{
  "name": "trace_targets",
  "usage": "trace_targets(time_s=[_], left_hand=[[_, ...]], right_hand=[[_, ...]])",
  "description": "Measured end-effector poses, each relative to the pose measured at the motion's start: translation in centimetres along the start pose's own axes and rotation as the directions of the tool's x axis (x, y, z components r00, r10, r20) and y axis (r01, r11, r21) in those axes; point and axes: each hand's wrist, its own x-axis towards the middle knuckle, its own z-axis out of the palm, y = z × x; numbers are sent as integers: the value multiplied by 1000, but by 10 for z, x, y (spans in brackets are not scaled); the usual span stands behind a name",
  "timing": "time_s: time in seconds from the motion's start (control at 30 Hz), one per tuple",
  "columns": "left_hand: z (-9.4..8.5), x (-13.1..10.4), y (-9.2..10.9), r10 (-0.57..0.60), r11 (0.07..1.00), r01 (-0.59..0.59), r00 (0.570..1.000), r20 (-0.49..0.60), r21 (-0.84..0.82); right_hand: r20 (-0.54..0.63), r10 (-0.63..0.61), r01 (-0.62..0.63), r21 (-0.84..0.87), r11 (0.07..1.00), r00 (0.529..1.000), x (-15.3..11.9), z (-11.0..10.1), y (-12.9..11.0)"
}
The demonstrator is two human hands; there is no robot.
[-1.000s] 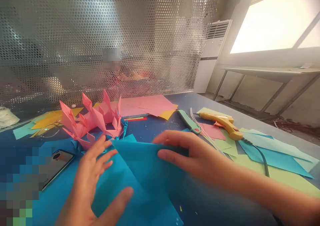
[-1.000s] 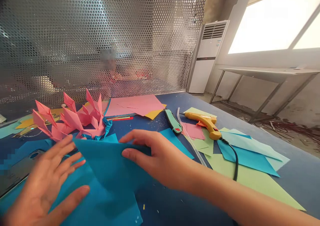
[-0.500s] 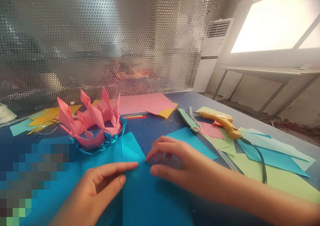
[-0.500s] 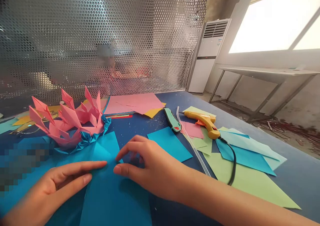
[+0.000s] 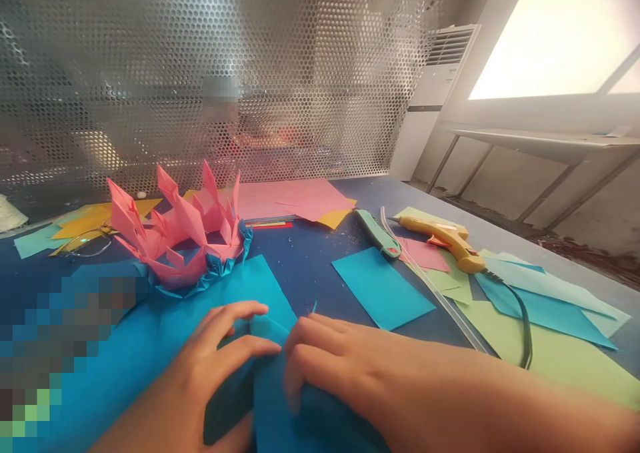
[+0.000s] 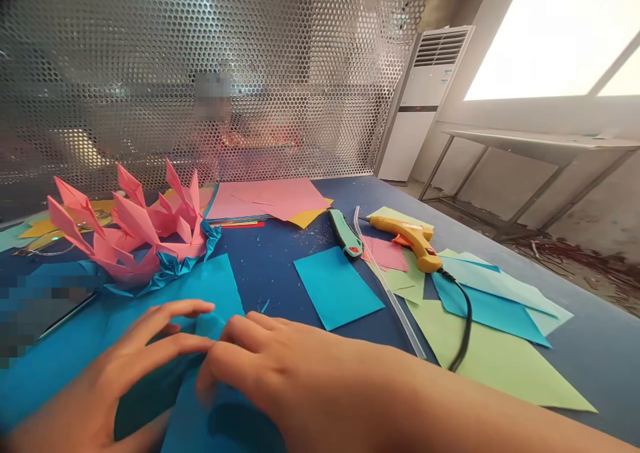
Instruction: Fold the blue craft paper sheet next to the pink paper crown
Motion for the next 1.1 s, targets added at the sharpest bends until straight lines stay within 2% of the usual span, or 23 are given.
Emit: trace_targets(time_s=[0.1, 0.27, 0.4, 0.5, 0.63, 0.8, 0.97, 1.1], left_hand=[[1, -4, -2, 75, 997, -77, 993, 88, 22], [0, -3, 1, 174, 981, -184, 976, 129, 70], [-3, 0, 4, 123, 990, -130, 986, 115, 52], [-3, 4, 4, 85, 993, -96, 986, 144, 70], [1, 8, 2, 75, 987, -92, 989, 129, 129], [2, 7, 1, 154, 972, -166, 985, 83, 164], [-3, 3, 2, 167, 961, -192, 976, 139, 199], [-4, 2, 4, 163, 947, -209, 968, 193, 245]], right_hand=[[8, 30, -31, 29, 999, 1000, 1, -4, -3], [-115, 113, -108, 47, 993, 987, 0, -8, -6], [-92, 245, -235, 108, 966, 965, 2, -7, -3], [-84, 287, -281, 75, 957, 954, 4, -6, 0], [-90, 267, -271, -36, 962, 959, 5, -5, 2], [-72, 166, -172, -83, 982, 983, 1, -5, 5], [-62, 44, -52, -124, 991, 997, 3, -3, 11], [-62, 1, -8, -111, 994, 998, 4, -1, 13]])
